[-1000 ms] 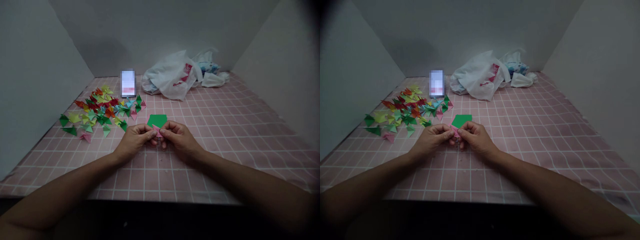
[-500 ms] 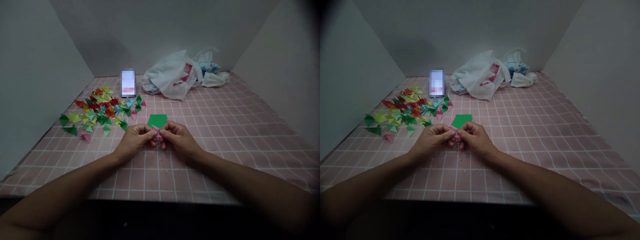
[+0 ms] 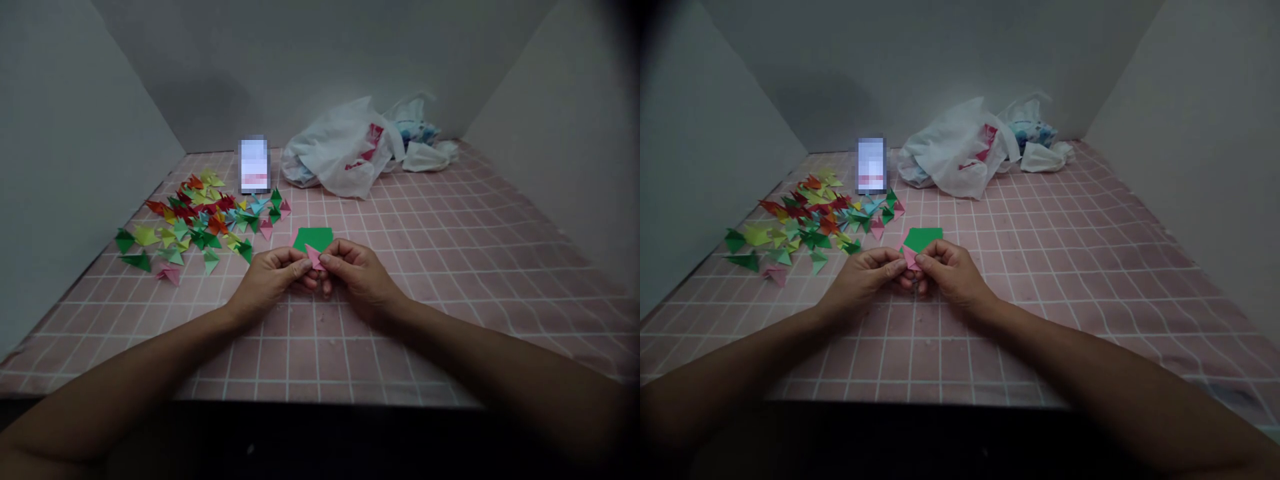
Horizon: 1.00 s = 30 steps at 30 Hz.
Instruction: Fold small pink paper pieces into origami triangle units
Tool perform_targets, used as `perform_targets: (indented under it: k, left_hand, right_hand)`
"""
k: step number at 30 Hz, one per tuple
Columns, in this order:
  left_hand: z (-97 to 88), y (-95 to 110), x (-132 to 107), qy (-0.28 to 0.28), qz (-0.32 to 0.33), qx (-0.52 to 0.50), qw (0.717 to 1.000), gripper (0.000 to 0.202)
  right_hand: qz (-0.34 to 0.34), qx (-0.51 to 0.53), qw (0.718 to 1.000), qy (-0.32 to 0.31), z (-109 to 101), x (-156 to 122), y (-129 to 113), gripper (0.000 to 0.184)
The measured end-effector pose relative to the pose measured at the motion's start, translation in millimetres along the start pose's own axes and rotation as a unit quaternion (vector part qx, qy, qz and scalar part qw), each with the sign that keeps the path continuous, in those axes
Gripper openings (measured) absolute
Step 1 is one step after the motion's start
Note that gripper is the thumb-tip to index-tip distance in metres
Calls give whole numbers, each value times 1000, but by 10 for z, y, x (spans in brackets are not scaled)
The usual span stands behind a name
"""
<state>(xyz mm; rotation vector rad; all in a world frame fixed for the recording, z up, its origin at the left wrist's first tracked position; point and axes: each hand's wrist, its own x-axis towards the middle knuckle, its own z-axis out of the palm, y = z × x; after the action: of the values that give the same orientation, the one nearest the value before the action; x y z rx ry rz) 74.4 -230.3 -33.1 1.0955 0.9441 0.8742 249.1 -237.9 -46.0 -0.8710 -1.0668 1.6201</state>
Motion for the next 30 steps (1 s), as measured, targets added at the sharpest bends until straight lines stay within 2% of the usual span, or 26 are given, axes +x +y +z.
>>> perform_targets:
  k: [7, 20, 23, 30]
  left_hand:
    - [-8, 31, -23, 18, -14, 17, 1000, 22]
    - [24, 72, -14, 29, 7, 88, 996, 21]
    - [50, 94, -27, 40, -1, 103, 994, 20]
    - [28, 131, -19, 25, -22, 110, 993, 17]
  right_hand:
    - [-2, -16, 1000, 4, -11, 1, 24, 32]
    - [3, -22, 1000, -3, -5, -1, 37, 33]
    - [12, -13, 1000, -7, 2, -5, 25, 34]
    - [62, 7, 998, -33, -32, 11, -12, 26]
